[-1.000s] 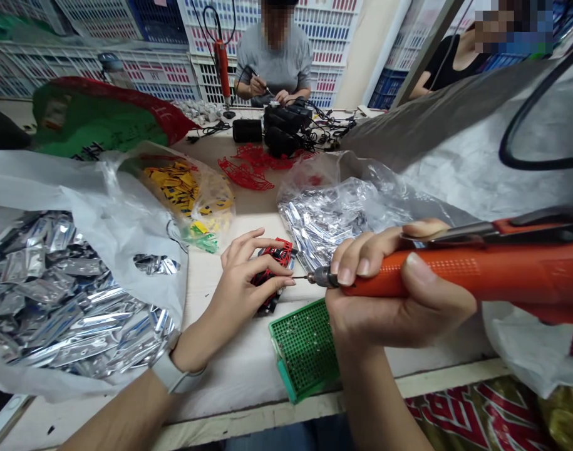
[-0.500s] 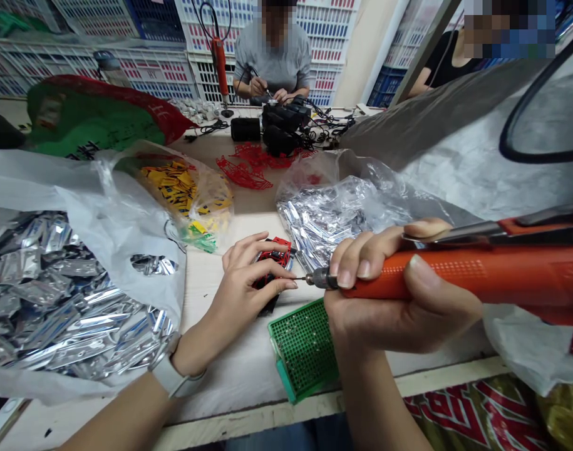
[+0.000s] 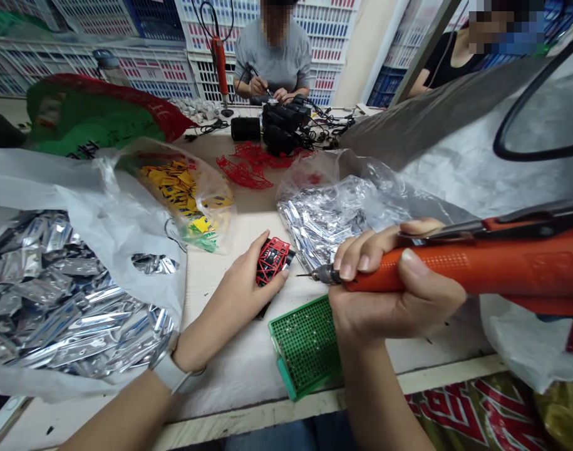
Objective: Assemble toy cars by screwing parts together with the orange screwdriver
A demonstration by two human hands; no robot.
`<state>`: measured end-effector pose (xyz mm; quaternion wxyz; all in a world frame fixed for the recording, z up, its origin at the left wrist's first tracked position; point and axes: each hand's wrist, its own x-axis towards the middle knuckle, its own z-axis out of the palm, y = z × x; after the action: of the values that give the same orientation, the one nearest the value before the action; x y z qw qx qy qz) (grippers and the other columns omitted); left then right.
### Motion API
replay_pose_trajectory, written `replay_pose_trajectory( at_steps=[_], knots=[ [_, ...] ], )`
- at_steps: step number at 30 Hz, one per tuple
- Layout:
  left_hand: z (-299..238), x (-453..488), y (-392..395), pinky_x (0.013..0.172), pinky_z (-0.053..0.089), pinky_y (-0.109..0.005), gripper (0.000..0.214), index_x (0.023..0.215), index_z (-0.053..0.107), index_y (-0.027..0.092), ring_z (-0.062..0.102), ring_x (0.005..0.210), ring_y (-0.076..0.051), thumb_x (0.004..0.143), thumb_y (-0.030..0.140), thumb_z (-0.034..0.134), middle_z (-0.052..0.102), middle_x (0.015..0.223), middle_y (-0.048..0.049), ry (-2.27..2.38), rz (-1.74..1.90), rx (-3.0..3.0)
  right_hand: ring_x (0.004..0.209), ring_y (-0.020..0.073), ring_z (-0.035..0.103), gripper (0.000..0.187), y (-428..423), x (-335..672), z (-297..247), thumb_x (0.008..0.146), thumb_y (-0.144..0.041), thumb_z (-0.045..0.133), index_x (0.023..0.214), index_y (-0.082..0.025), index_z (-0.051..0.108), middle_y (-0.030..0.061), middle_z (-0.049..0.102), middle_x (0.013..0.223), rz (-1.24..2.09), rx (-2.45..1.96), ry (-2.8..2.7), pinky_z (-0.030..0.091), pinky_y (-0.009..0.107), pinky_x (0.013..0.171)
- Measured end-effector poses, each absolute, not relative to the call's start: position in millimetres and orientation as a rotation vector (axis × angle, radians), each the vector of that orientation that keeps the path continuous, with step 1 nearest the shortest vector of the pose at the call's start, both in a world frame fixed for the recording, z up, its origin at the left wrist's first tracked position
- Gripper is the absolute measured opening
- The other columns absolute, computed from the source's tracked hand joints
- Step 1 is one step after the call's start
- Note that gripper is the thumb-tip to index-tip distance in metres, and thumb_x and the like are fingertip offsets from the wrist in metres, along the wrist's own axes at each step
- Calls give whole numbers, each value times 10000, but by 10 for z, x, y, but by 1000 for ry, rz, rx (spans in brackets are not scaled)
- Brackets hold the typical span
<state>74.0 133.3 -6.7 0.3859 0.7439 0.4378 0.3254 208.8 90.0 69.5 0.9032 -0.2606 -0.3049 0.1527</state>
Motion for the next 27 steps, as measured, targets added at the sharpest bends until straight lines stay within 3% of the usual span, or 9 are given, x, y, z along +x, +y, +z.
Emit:
replay_pose_trajectory(
  at_steps=[5,16,27],
  knots=[
    [-67,772,1357,1119,401,-476,692,1455,481,259,583,1264,-312,843,479,716,622,1398,-111,1100,951,1571,307,94,360,186,880,2082,677,647,-202,489,807,-207,583,-89,439,450,353,-530,-651,321,220,320],
    [-28,932,1235,1021,503,-399,540,1370,521,250,615,1210,-261,890,461,651,631,1369,-77,928,1060,1106,305,88,351,209,851,2024,683,661,-175,495,824,-189,626,-78,425,461,380,-416,-710,318,225,307],
    [-12,929,1222,1124,425,-410,583,1391,476,212,557,1310,-267,888,457,639,593,1435,-87,924,1030,1133,319,98,366,215,795,2040,697,683,-166,487,830,-212,636,-77,420,462,403,-468,-709,344,239,331]
  ],
)
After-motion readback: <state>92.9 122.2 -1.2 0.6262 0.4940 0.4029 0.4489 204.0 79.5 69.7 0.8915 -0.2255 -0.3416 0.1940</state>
